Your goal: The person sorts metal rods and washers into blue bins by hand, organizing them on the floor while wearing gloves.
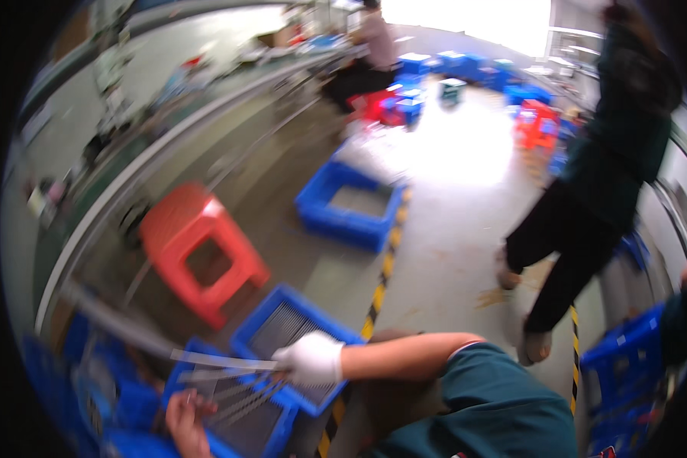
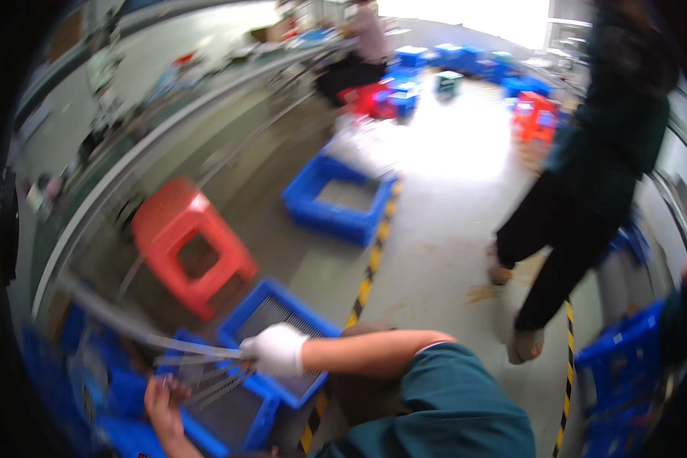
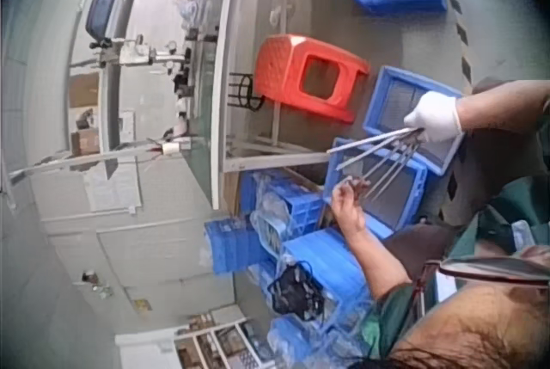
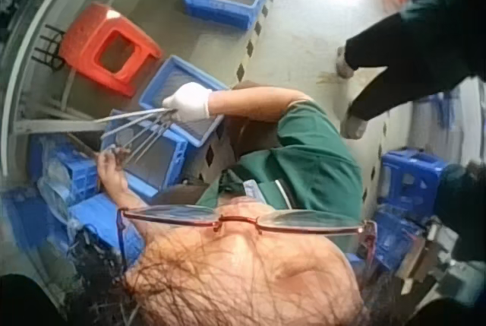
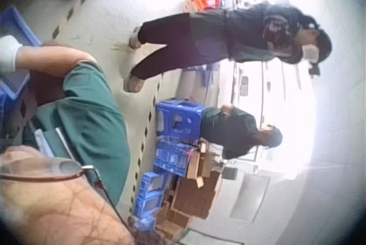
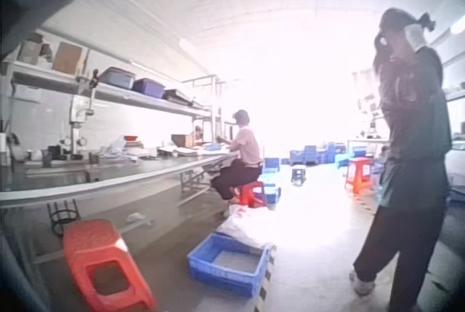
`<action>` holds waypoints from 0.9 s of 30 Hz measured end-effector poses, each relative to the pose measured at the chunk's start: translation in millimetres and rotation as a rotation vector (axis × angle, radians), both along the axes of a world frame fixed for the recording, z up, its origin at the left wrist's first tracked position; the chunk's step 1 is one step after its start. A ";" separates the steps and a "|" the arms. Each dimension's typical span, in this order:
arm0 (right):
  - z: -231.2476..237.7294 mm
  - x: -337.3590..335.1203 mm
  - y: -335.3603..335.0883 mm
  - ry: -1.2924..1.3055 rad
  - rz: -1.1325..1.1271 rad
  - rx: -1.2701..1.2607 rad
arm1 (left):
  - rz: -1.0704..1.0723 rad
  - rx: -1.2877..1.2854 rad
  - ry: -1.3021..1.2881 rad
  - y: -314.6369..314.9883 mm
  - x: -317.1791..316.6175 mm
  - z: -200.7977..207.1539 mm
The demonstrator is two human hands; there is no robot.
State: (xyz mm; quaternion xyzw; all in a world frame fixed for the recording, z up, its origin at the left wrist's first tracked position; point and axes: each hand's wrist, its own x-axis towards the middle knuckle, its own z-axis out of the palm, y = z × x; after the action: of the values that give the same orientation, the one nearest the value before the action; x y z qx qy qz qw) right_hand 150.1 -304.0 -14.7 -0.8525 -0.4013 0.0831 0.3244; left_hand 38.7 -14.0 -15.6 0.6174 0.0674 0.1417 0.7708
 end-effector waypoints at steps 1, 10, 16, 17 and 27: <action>8.7 0.2 -1.7 0.004 -0.023 -0.026 | -0.031 0.048 0.049 -2.6 1.1 7.5; 4.6 0.6 6.8 -0.079 0.008 0.061 | -0.092 -0.004 0.136 3.2 -4.2 11.8; -0.7 -5.8 14.9 -0.096 0.024 0.084 | -0.089 -0.034 0.160 9.2 -20.0 11.4; 0.3 -6.6 15.0 -0.118 0.022 0.087 | -0.084 -0.033 0.162 8.9 -21.2 11.8; -2.9 -6.5 20.3 -0.015 0.016 0.085 | -0.092 -0.051 0.108 -5.3 -19.0 8.7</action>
State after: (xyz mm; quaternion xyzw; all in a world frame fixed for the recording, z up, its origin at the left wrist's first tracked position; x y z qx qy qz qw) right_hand 143.6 -283.7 -17.6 -0.8353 -0.4138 0.0620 0.3565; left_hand 19.7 -19.4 -6.9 0.6069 0.0842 0.0709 0.7871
